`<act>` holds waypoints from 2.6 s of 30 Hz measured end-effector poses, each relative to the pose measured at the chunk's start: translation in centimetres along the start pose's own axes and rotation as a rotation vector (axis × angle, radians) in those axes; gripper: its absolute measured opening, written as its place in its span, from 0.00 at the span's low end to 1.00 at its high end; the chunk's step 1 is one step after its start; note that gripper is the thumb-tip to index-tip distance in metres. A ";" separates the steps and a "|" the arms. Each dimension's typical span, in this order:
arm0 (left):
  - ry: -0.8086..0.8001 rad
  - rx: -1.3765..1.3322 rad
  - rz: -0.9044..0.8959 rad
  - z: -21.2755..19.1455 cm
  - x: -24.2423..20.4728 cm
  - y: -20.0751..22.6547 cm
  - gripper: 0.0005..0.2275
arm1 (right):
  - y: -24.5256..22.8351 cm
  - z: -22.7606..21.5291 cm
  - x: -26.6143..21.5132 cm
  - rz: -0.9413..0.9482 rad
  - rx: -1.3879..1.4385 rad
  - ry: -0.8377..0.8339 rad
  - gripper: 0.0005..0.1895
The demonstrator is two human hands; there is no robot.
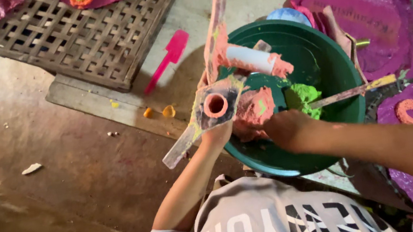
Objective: The person prepares and applies colored dough using specialized wooden tools and hands. They mix pink and green dough in a bowl, load it into a wooden press, and press decorative shapes onto pink circular bases on a table.
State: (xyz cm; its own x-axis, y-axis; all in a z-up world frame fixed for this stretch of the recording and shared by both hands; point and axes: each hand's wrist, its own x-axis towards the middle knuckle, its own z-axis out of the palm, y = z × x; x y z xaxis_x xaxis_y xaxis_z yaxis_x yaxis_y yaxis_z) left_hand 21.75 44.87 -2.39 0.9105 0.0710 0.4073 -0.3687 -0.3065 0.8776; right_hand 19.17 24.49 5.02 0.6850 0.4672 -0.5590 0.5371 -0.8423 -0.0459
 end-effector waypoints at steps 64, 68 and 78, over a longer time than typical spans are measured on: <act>-0.376 0.050 0.302 -7.5 5.5 7.1 0.26 | -4.0 -17.0 -16.0 0.055 -0.426 0.567 0.15; -0.564 0.057 -0.063 -4.9 4.6 8.0 0.22 | -6.5 -15.1 -11.3 -0.081 -0.772 0.508 0.10; -0.116 -0.079 -0.084 -8.4 6.0 5.4 0.23 | -2.9 -11.5 -14.8 0.122 0.053 0.667 0.20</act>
State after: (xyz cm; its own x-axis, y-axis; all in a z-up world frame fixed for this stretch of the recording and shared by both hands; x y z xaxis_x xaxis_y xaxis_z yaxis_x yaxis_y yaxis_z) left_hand 23.63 51.62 6.86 0.9527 -0.0186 0.3033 -0.2994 -0.2287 0.9263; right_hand 13.17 23.11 22.96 0.9055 0.4191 0.0669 0.4231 -0.9037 -0.0650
